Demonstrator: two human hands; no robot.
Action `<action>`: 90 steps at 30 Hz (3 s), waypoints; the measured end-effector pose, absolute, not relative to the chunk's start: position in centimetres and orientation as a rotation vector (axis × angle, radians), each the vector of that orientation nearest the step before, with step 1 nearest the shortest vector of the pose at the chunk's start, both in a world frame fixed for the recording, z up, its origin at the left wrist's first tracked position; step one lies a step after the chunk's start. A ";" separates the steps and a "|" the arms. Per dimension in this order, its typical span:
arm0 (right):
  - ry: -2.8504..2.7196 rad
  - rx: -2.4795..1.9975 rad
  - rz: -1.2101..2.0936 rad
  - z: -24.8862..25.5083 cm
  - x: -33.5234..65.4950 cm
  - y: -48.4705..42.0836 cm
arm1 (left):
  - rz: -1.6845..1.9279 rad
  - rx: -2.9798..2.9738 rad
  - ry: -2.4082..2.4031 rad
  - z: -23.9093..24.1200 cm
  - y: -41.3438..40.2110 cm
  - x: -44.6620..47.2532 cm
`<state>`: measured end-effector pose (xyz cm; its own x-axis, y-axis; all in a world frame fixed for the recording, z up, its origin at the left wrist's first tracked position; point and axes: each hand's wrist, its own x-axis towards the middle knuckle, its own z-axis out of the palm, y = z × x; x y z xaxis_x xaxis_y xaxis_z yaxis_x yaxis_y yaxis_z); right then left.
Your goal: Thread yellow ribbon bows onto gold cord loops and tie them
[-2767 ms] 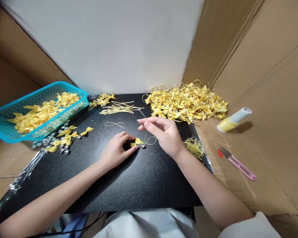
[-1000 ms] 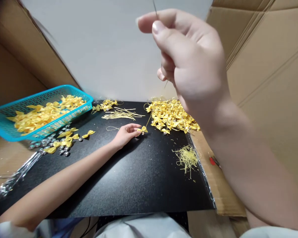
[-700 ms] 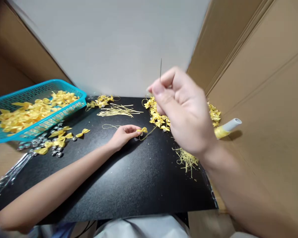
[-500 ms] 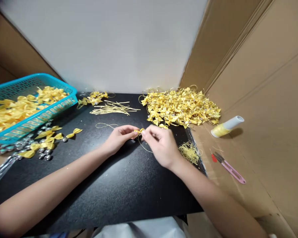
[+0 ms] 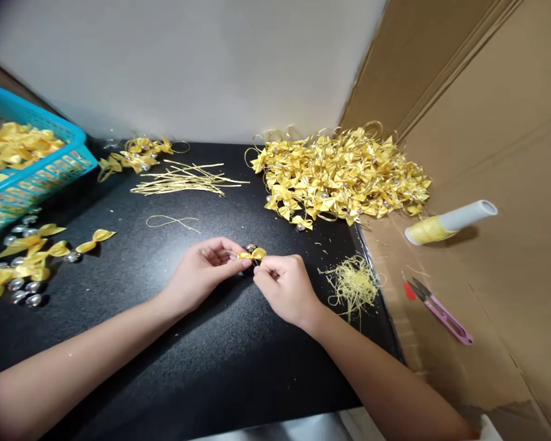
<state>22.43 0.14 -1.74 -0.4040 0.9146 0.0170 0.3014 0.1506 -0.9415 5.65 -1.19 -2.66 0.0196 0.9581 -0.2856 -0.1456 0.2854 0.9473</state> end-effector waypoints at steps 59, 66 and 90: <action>-1.880 -1.200 1.275 -1.7 22.2 -0.1 | 1.115 0.942 1.295 -2.6 -1.4 5.9; -1.867 -1.199 1.287 -1.7 22.0 0.0 | 1.113 0.978 1.267 -2.3 -1.5 5.9; -1.954 -1.164 1.096 -2.2 22.0 -0.3 | 1.159 1.054 1.208 -2.6 -1.8 6.0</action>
<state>22.00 -0.27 -2.22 -0.4296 0.8991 0.0844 0.3965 0.2718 -0.8769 5.97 -1.83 -2.56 0.0002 0.9922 -0.1247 -0.0841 0.1243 0.9887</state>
